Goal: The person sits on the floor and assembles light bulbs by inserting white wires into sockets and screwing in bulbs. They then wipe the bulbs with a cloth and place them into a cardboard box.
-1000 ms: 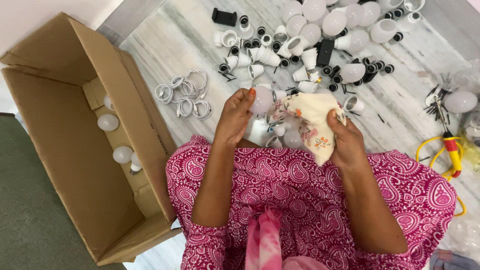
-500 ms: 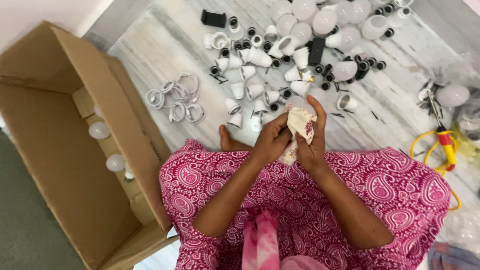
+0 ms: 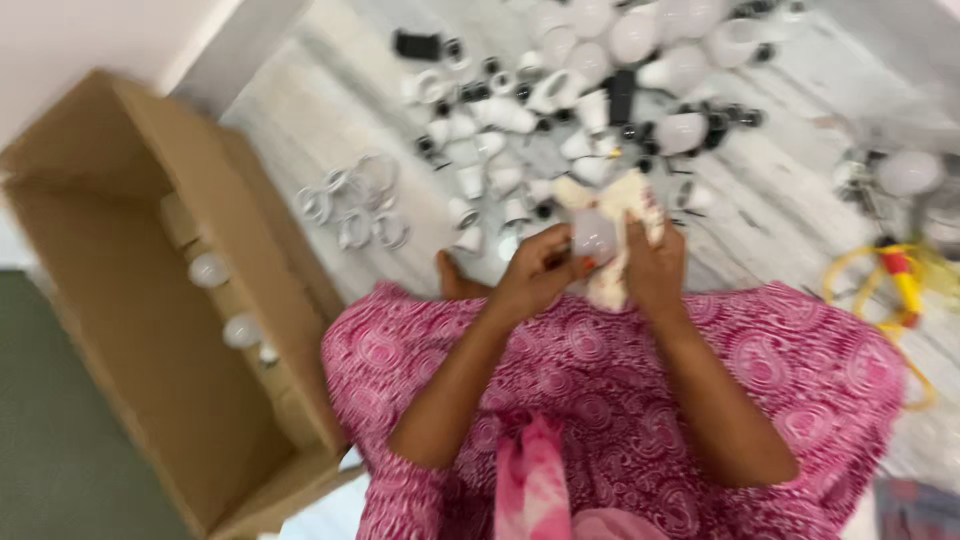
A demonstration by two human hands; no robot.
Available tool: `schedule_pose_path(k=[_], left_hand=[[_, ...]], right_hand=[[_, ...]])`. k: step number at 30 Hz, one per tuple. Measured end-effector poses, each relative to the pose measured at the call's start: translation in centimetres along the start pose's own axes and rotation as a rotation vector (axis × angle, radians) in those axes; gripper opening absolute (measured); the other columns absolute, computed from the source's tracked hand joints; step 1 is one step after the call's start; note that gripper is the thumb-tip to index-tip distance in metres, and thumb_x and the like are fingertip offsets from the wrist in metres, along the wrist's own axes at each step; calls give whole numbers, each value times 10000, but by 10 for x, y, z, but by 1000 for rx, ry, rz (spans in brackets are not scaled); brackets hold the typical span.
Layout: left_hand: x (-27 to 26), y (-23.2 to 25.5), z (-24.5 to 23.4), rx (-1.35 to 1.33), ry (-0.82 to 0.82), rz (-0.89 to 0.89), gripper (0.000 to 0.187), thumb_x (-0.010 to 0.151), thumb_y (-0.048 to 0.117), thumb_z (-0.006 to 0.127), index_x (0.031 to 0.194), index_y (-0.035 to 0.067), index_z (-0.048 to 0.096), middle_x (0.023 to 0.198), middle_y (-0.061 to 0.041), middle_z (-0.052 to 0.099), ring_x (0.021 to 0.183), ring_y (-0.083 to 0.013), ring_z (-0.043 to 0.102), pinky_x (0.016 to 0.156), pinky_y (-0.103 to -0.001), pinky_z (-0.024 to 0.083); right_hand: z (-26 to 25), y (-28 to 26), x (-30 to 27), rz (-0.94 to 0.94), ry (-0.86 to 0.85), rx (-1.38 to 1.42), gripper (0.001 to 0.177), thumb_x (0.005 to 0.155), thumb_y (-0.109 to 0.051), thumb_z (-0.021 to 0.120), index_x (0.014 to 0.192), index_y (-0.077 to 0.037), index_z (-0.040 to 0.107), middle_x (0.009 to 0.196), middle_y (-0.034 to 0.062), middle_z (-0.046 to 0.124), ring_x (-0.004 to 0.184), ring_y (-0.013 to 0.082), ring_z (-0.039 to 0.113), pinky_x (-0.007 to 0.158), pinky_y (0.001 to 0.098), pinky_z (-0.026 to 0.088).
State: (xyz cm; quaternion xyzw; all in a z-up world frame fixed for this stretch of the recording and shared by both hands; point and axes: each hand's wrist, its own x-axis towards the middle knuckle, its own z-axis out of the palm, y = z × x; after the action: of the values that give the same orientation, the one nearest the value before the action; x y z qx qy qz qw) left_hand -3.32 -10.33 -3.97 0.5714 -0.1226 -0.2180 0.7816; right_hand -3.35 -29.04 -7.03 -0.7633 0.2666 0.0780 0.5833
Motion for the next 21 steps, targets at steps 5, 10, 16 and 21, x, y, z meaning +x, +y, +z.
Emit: schedule_pose_path(k=[5,10,16,21], left_hand=[[0,8,11,190,18,-81,360,1008,198,666,1320,24,614,1037,-80,712,875,-164,704,781,-336,628],[-36,38,-3,423,355,125,342,987,212,686,1274,29,648,1082,-73,701,901,-119,666,782,-293,572],[-153,86,-126,177,968,481,154,965,48,728,1118,43,715,971,16,708,794,-53,582,661,-216,464],[-259,124,-187,125,1451,360,675,943,297,738,1497,25,466,1168,-55,575,773,-108,560,638,-254,478]], right_hand=[[17,18,8,-304,-272,-11,435,1033,-200,454,1390,-31,637,1112,60,587,920,161,586,802,301,508],[3,-17,-20,-54,-564,13,390,1096,-313,507,1276,6,641,1111,90,695,952,181,623,841,322,493],[-14,-27,-15,16,-413,36,500,1151,-386,416,1418,22,530,1282,176,651,1128,248,634,996,373,479],[-40,-14,3,-139,-494,501,544,1164,-400,384,1524,8,393,1516,177,529,1351,299,577,1148,492,464]])
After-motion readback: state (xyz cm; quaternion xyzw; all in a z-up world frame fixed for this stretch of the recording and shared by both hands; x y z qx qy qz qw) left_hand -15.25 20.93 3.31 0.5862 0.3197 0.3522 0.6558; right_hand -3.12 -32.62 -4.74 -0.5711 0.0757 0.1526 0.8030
